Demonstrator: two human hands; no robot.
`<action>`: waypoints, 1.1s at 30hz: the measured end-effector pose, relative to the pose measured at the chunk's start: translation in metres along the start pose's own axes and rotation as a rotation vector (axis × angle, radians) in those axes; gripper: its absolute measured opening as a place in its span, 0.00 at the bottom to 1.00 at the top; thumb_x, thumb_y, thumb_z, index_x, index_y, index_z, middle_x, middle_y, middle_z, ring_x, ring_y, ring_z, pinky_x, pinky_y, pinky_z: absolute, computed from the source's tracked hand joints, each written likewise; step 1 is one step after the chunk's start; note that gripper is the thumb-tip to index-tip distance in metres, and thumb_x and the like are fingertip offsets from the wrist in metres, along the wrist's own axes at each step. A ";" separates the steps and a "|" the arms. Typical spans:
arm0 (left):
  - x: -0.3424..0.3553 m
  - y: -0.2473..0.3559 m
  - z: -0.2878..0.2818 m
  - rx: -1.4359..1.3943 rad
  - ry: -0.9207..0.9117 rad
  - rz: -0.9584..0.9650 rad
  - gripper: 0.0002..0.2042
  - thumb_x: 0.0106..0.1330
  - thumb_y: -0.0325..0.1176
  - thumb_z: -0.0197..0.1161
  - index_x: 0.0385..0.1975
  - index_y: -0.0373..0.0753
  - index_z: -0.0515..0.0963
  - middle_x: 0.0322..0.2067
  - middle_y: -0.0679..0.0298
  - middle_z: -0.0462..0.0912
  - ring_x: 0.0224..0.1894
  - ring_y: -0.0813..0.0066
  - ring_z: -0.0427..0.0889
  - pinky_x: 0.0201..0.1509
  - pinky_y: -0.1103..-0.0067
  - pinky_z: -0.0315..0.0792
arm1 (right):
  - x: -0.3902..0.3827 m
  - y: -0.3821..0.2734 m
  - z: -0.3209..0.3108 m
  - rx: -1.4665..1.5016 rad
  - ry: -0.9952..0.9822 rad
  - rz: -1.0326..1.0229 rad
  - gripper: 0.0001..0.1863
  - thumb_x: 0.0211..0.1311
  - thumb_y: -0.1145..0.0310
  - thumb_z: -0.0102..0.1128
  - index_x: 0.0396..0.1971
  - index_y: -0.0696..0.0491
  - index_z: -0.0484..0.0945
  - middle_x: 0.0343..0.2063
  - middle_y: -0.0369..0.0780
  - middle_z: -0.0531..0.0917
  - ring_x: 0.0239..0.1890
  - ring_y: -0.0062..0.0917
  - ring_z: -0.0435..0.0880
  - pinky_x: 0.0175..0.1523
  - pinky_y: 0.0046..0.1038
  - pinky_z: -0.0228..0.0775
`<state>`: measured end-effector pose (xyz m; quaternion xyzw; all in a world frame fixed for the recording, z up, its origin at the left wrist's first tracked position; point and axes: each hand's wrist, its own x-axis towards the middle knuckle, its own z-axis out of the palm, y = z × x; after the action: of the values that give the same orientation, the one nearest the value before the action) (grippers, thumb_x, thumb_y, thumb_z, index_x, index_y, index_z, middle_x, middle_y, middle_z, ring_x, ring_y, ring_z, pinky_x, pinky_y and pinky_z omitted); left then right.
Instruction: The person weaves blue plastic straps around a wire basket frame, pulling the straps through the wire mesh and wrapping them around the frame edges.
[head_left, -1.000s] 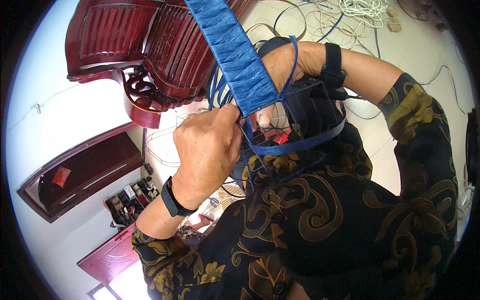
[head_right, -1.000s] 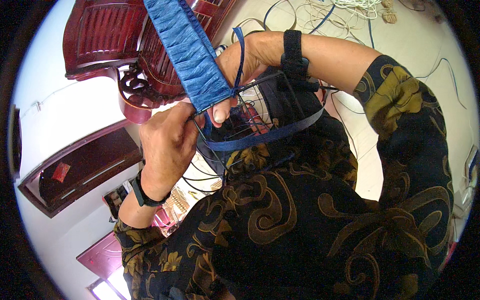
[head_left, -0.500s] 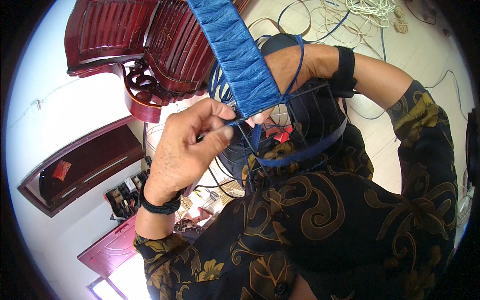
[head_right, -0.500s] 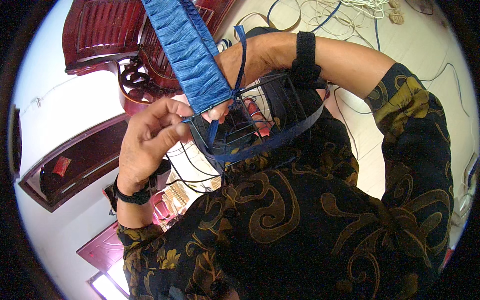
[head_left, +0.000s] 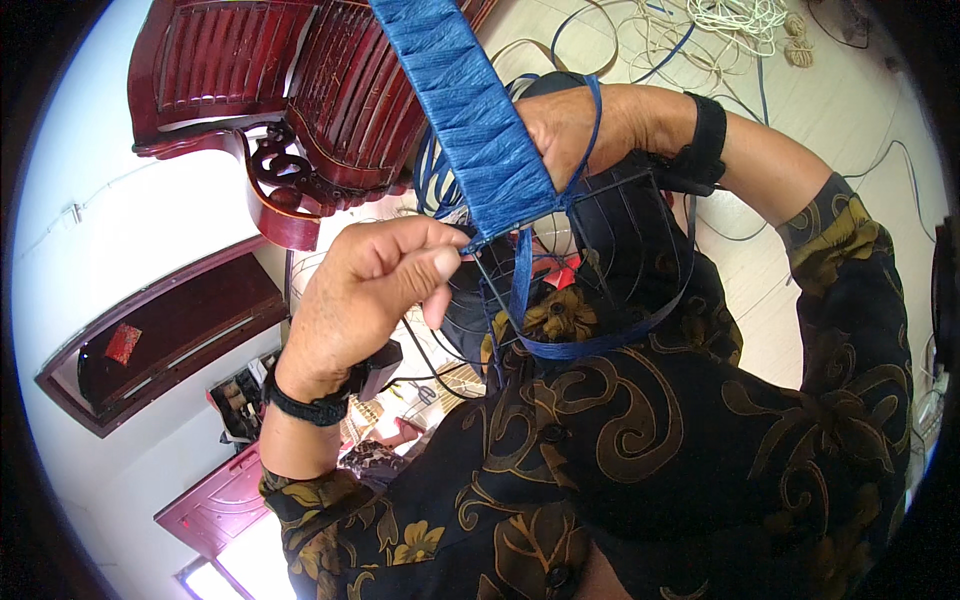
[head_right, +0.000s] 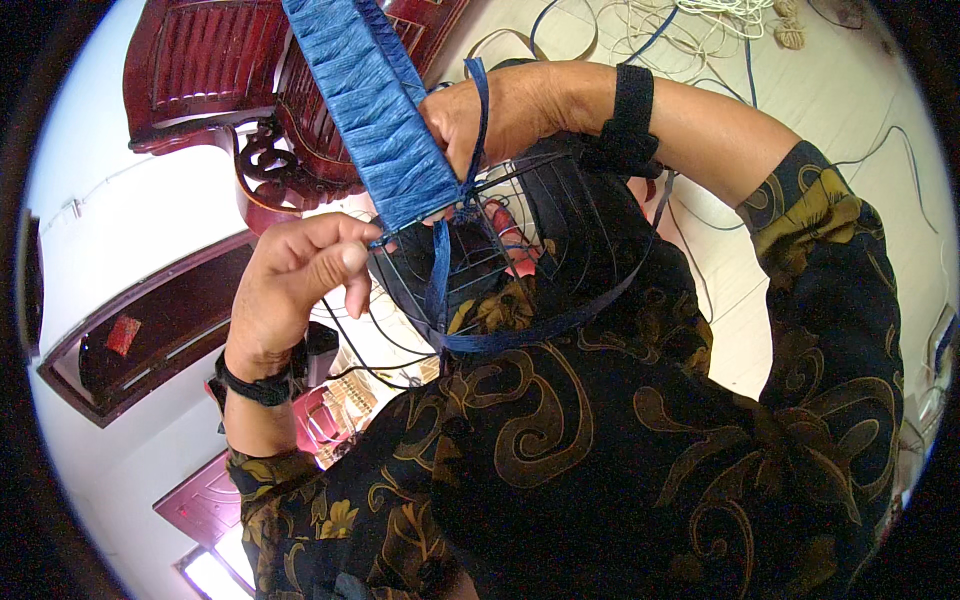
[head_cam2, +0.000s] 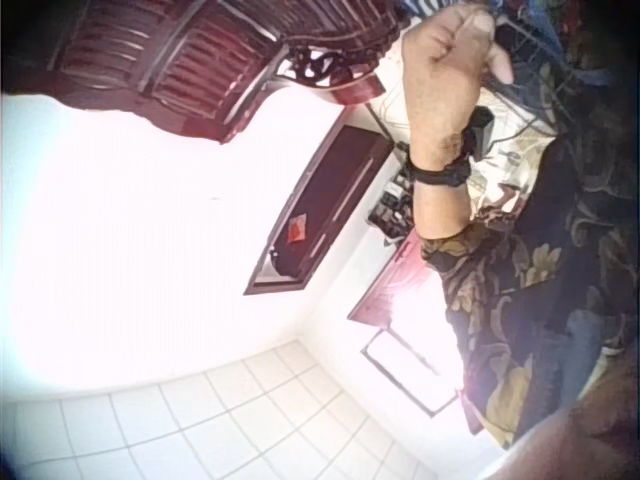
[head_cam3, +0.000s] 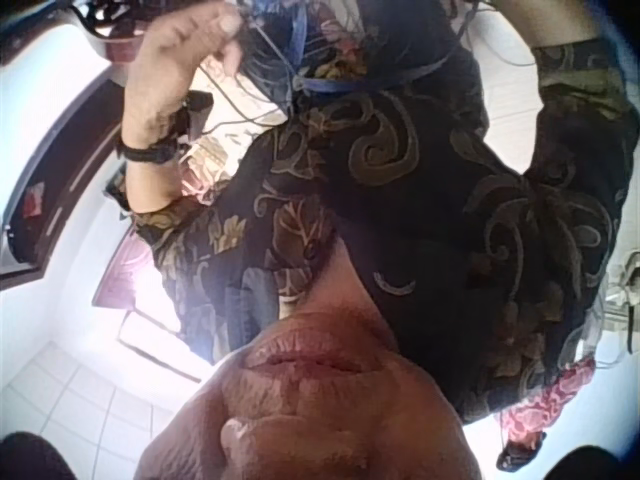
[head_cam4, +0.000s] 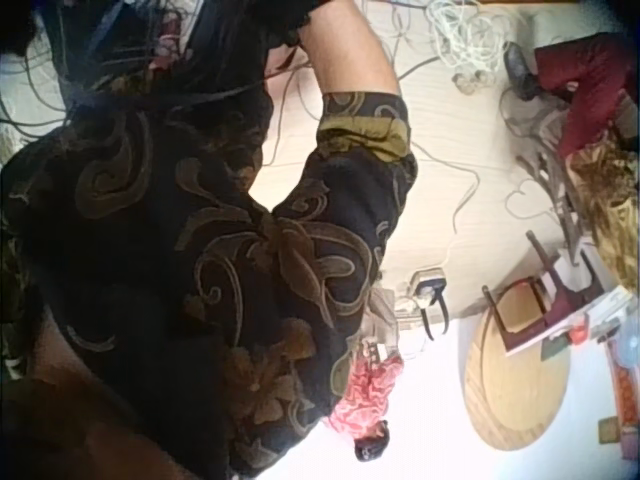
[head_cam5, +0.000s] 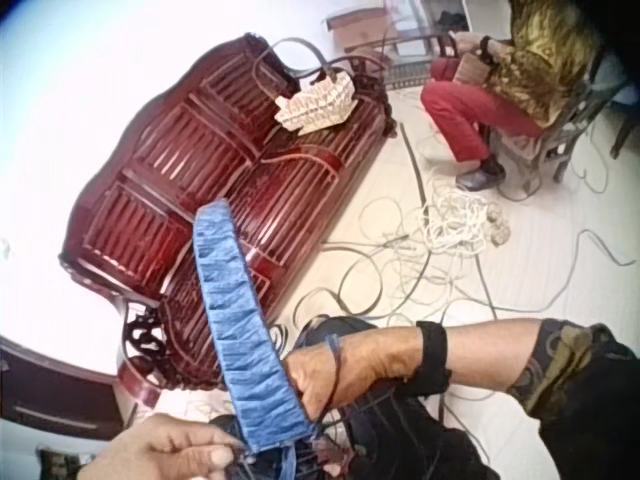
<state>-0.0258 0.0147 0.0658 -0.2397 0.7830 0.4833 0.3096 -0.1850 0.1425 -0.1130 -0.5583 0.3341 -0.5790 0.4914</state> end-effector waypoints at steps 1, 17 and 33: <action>0.003 0.000 -0.002 -0.030 -0.018 -0.025 0.10 0.72 0.32 0.59 0.40 0.30 0.80 0.22 0.63 0.81 0.22 0.81 0.76 0.31 0.83 0.67 | 0.000 -0.005 -0.001 -0.021 -0.018 0.068 0.18 0.56 0.68 0.73 0.47 0.56 0.82 0.37 0.35 0.86 0.40 0.19 0.81 0.50 0.26 0.73; 0.028 0.001 -0.008 -0.263 -0.076 -0.116 0.06 0.67 0.29 0.62 0.30 0.33 0.80 0.22 0.57 0.84 0.22 0.71 0.84 0.31 0.81 0.76 | -0.018 -0.030 0.001 -0.288 0.127 0.094 0.10 0.62 0.70 0.63 0.39 0.62 0.83 0.31 0.36 0.86 0.32 0.18 0.78 0.41 0.26 0.72; 0.019 -0.007 0.000 -0.315 0.079 0.005 0.04 0.64 0.28 0.66 0.33 0.34 0.84 0.25 0.61 0.86 0.26 0.76 0.84 0.33 0.83 0.73 | -0.040 -0.111 0.024 -1.028 0.591 -0.416 0.03 0.59 0.72 0.62 0.32 0.54 0.81 0.31 0.41 0.82 0.37 0.35 0.79 0.44 0.33 0.71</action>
<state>-0.0341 0.0106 0.0477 -0.3021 0.7099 0.5910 0.2358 -0.1880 0.2172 -0.0181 -0.5930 0.5759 -0.5577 -0.0758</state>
